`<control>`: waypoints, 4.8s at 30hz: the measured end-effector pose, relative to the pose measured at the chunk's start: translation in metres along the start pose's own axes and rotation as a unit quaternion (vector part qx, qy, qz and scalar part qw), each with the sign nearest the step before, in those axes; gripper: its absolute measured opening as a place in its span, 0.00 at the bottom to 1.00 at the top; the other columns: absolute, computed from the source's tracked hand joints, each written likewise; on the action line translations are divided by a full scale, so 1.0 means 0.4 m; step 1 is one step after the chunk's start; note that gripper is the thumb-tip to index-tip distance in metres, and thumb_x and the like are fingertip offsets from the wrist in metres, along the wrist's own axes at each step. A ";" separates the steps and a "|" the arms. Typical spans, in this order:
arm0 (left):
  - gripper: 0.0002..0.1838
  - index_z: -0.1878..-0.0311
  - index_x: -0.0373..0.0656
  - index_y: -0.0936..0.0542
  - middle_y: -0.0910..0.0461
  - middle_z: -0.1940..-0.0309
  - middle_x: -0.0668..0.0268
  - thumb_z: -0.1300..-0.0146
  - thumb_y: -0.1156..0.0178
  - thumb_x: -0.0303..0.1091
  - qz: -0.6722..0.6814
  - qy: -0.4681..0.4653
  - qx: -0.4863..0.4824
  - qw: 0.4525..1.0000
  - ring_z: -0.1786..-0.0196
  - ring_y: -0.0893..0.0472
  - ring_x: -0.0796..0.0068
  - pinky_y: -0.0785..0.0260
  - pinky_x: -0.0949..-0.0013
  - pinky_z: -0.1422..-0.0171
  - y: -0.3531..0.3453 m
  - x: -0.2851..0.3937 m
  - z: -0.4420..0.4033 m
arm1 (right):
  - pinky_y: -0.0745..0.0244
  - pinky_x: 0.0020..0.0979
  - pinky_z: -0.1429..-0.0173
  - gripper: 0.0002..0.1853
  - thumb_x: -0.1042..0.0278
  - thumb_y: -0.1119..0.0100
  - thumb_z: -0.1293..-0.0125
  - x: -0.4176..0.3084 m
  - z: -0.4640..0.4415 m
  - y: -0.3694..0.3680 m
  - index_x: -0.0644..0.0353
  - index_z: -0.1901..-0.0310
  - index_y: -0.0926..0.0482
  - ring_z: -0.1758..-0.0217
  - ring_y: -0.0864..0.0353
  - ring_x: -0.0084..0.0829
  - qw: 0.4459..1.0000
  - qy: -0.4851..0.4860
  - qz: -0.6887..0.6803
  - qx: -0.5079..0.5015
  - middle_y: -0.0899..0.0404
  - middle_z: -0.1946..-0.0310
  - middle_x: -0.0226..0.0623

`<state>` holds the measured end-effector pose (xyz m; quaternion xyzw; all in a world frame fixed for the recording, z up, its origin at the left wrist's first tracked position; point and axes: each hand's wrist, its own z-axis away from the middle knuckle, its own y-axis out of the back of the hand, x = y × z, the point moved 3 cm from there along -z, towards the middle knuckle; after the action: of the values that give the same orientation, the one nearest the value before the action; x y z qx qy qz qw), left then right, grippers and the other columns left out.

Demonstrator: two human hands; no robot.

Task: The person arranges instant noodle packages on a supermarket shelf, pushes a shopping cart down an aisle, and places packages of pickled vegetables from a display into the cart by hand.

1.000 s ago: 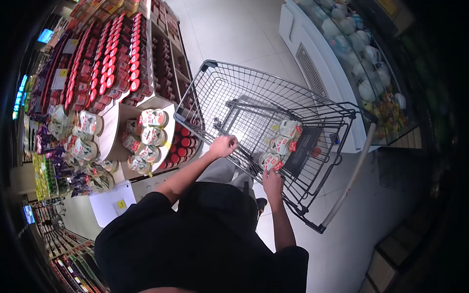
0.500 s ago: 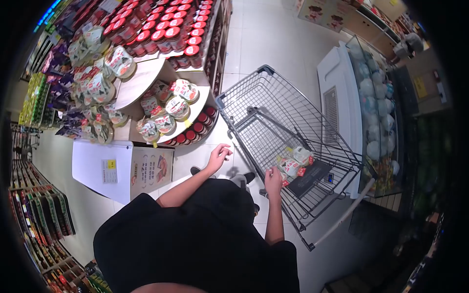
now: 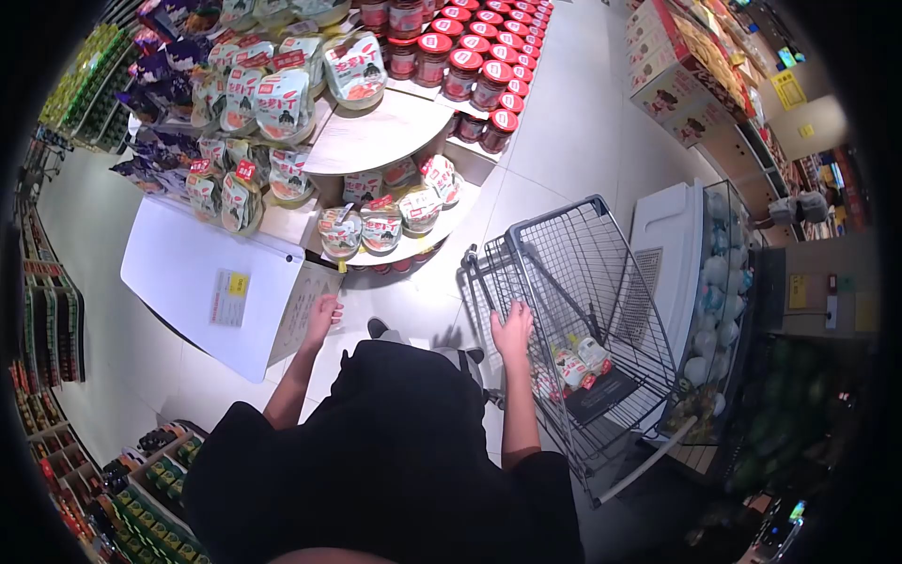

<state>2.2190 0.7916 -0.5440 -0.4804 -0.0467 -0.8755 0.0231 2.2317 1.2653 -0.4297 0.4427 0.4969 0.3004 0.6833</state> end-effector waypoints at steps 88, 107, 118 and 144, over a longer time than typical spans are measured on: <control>0.52 0.28 0.35 0.40 0.30 0.38 0.55 0.56 0.27 0.43 0.174 -0.329 -0.121 0.920 0.34 0.29 0.65 0.39 0.63 0.28 -0.191 0.983 -0.122 | 0.26 0.36 0.39 0.40 0.52 0.28 0.43 -0.955 -0.446 0.205 0.71 0.37 0.32 0.44 0.18 0.39 0.824 0.254 -0.449 -0.236 0.19 0.48 0.53; 0.51 0.27 0.33 0.43 0.28 0.38 0.52 0.54 0.30 0.38 0.203 -0.154 -0.394 0.883 0.37 0.25 0.64 0.34 0.63 0.31 -0.379 0.854 -0.046 | 0.22 0.35 0.45 0.37 0.50 0.24 0.45 -0.705 -0.192 0.241 0.73 0.45 0.27 0.50 0.14 0.35 0.886 0.037 -0.460 -0.034 0.16 0.55 0.50; 0.48 0.23 0.36 0.46 0.35 0.31 0.51 0.42 0.34 0.44 0.038 -0.135 -0.426 0.894 0.29 0.32 0.62 0.40 0.61 0.26 -0.631 0.790 0.014 | 0.22 0.34 0.47 0.36 0.41 0.32 0.38 -0.420 -0.141 0.301 0.72 0.48 0.25 0.53 0.15 0.34 0.854 -0.027 -0.519 -0.001 0.16 0.57 0.50; 0.41 0.27 0.35 0.43 0.28 0.38 0.50 0.38 0.32 0.34 -0.109 -0.089 -0.614 0.777 0.37 0.25 0.64 0.33 0.63 0.32 -1.491 0.600 0.215 | 0.28 0.36 0.40 0.29 0.46 0.47 0.27 0.269 -0.042 0.447 0.64 0.38 0.28 0.44 0.18 0.40 0.778 -0.265 -0.516 0.243 0.18 0.50 0.47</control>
<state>2.1114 1.3948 -0.3312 -0.4602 0.4471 -0.6683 -0.3764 2.2562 1.4383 -0.3144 0.3338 0.5069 -0.3566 0.7103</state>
